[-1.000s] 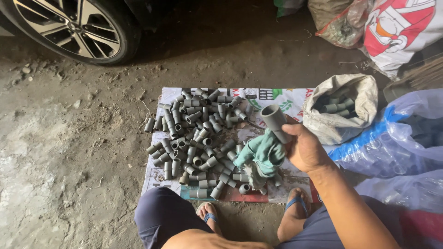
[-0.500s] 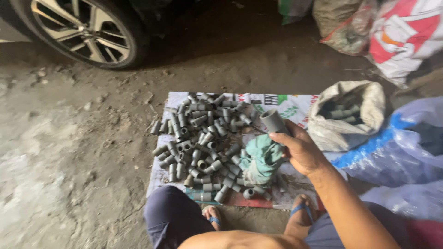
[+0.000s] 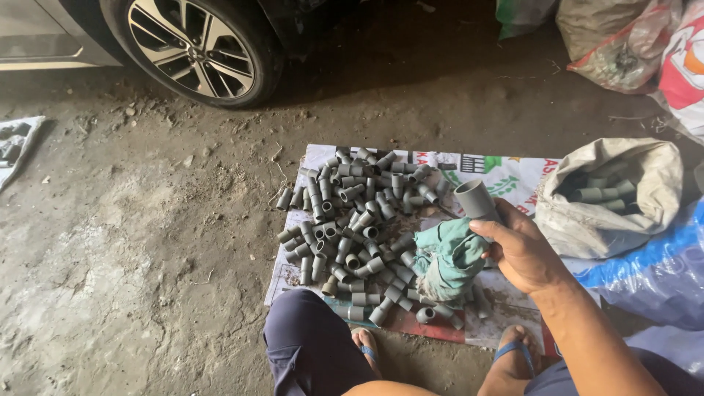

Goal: The person wipes individual PVC pipe fittings with a cloth by hand while sitting on the floor.

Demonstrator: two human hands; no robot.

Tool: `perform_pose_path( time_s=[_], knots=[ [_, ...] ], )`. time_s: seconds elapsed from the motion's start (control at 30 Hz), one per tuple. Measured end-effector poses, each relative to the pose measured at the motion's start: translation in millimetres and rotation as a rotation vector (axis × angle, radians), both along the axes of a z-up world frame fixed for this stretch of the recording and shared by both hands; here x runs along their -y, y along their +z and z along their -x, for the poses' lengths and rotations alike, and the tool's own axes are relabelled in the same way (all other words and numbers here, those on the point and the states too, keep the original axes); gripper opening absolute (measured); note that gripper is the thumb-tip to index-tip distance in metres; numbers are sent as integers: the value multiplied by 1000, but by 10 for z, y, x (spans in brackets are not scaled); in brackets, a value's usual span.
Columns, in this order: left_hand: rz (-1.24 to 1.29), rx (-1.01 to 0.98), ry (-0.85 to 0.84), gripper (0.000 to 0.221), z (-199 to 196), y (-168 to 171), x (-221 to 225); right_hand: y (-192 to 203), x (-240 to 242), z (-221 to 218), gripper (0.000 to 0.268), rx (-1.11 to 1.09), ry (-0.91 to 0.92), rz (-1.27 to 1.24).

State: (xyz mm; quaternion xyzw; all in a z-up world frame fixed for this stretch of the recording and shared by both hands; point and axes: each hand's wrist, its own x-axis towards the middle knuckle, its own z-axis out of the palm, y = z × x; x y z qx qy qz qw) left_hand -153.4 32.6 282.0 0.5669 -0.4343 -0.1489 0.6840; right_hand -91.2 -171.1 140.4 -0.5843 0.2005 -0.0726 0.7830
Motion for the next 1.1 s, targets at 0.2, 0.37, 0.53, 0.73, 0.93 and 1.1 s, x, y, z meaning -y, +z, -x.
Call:
perform_pose_path(
  time_s=[0.2, 0.37, 0.53, 0.73, 0.93, 1.1],
  knots=[
    [-12, -12, 44, 17, -319, -355, 70, -94, 18, -36, 39, 40, -26, -65],
    [-3, -40, 39, 15, -813, -974, 251, -25, -12, 24, 36, 71, -79, -112],
    [-57, -359, 306, 32, -1302, -1919, 506, -2, -470, 58, 62, 197, 100, 715],
    [31, -522, 511, 17, -1487, -1955, 517, 10, -408, 36, 43, -16, 79, 882],
    [-366, -117, 659, 26, -1632, -1935, 285, 188, -31, -27, 62, 235, -118, 362],
    [-568, 507, 664, 26, -1613, -2731, 309, 162, -407, -79, 63, 200, 261, 821]
  ],
)
